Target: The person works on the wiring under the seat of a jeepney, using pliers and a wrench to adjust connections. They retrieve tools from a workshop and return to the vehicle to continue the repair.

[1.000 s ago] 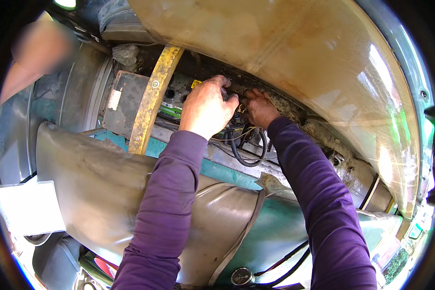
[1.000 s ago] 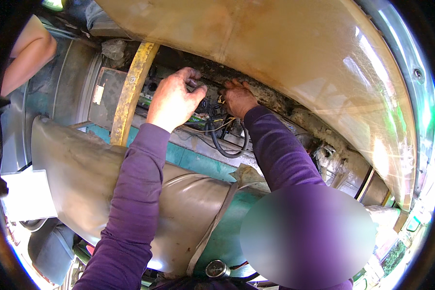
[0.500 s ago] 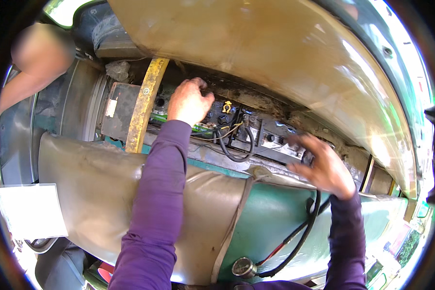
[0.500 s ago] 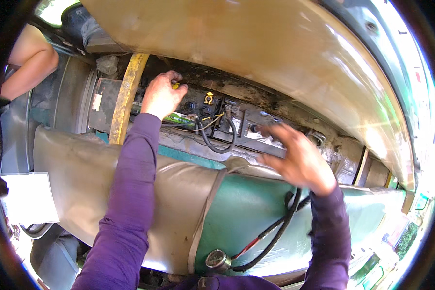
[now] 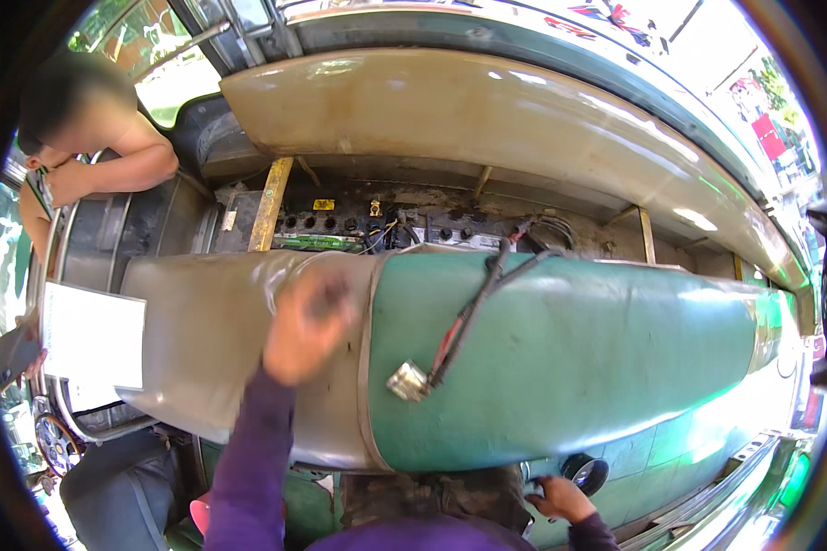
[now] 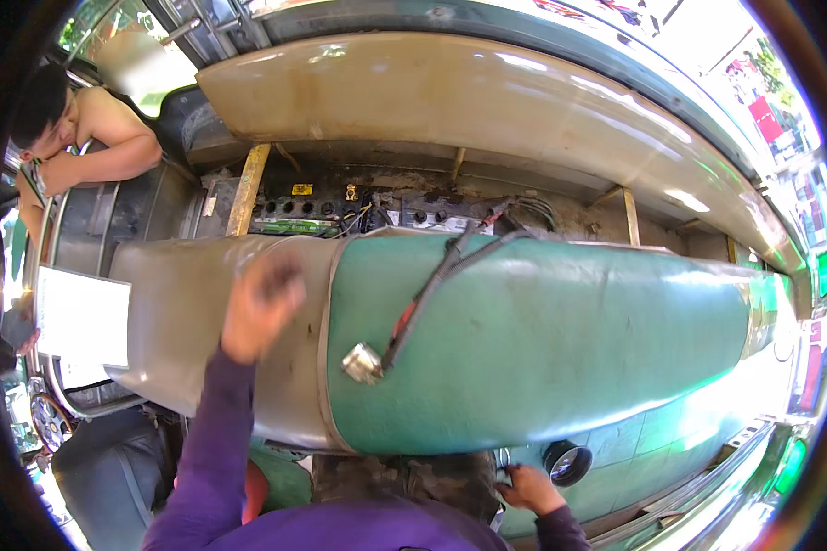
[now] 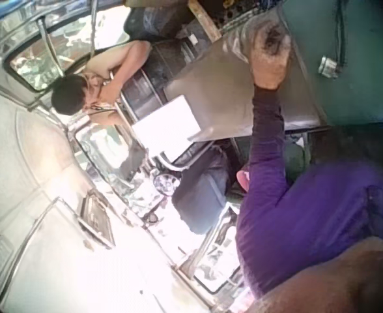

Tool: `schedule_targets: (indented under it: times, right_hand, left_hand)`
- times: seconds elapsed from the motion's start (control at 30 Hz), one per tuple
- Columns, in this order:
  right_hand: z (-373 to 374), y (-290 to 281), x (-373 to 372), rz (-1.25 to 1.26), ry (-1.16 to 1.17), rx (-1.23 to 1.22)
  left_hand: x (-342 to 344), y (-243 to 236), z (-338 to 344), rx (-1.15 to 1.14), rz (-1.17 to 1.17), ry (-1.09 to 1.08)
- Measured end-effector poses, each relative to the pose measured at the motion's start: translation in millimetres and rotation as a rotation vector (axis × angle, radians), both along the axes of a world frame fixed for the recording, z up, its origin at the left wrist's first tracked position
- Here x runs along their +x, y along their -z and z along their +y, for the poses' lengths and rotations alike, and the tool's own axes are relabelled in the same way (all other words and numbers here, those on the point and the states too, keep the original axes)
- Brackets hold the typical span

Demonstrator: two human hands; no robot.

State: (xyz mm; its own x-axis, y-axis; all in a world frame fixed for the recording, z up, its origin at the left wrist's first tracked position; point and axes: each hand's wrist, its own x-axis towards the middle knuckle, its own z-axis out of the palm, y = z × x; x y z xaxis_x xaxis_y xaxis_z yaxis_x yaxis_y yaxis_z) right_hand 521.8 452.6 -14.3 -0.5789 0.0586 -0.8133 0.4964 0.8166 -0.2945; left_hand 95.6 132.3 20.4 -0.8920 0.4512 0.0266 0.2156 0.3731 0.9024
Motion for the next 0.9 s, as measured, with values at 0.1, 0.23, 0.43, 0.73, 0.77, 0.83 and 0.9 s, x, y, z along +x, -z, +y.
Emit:
schedule_targets:
  times: [0.1, 0.23, 0.43, 0.73, 0.77, 0.83, 0.9]
  right_hand:
    - [-21.9, 81.9, 6.6, 0.501, -0.184, 0.143]
    - [-81.5, 159.7, -35.7, 0.621, -0.100, 0.024]
    - [-110.5, 157.0, -35.9, 0.219, -0.558, 0.180]
    - [-79.1, 135.9, 24.6, 0.464, -0.503, 0.003]
    - [-74.9, 133.9, 36.0, 0.530, -0.445, 0.003]
    - [-64.8, 118.7, 60.7, 0.612, -0.337, -0.028]
    - [-46.6, 86.7, 74.2, 0.524, -0.337, -0.119]
  left_hand:
    - [162.6, -36.0, -28.3, 0.001, -0.424, 0.608]
    - [293.9, 45.8, -7.1, -0.212, -0.255, 0.814]
    - [325.8, 180.2, 27.7, -1.170, -0.150, 0.570]
    - [356.3, 152.4, -22.1, -1.114, -0.221, 0.566]
    - [364.4, 145.8, -30.6, -1.073, -0.216, 0.539]
    - [374.5, 128.8, -45.8, -1.072, -0.197, 0.496]
    - [386.8, 105.9, -59.4, -1.034, -0.240, 0.460]
